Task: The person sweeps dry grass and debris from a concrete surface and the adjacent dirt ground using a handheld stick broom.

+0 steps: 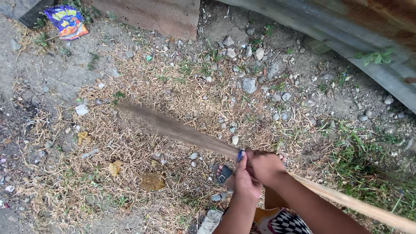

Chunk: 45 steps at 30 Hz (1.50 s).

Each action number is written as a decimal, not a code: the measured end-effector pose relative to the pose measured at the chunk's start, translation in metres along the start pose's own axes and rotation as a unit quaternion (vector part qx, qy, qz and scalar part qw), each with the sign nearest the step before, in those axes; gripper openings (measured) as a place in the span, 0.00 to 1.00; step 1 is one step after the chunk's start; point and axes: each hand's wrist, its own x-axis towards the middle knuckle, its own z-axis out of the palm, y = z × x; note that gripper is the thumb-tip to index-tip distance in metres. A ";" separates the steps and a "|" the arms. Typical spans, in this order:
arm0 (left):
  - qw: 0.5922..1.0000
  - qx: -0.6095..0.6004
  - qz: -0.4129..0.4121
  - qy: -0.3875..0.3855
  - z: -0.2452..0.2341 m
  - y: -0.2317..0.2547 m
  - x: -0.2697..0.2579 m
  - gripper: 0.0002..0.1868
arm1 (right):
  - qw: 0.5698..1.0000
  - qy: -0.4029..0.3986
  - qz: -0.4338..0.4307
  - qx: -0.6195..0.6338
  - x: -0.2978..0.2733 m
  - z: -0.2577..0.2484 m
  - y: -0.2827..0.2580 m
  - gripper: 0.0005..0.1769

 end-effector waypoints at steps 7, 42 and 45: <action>0.980 0.132 0.070 -0.134 0.033 0.043 0.032 0.15 | 0.973 -0.016 0.196 0.121 0.068 0.007 -0.009 0.16; 0.992 0.102 0.070 0.037 -0.030 -0.097 0.028 0.14 | 0.999 -0.039 -0.016 0.030 -0.041 0.017 0.091 0.25; 0.982 0.151 0.051 -0.103 -0.016 -0.115 0.026 0.15 | 0.989 -0.009 0.120 0.090 -0.067 0.032 0.114 0.27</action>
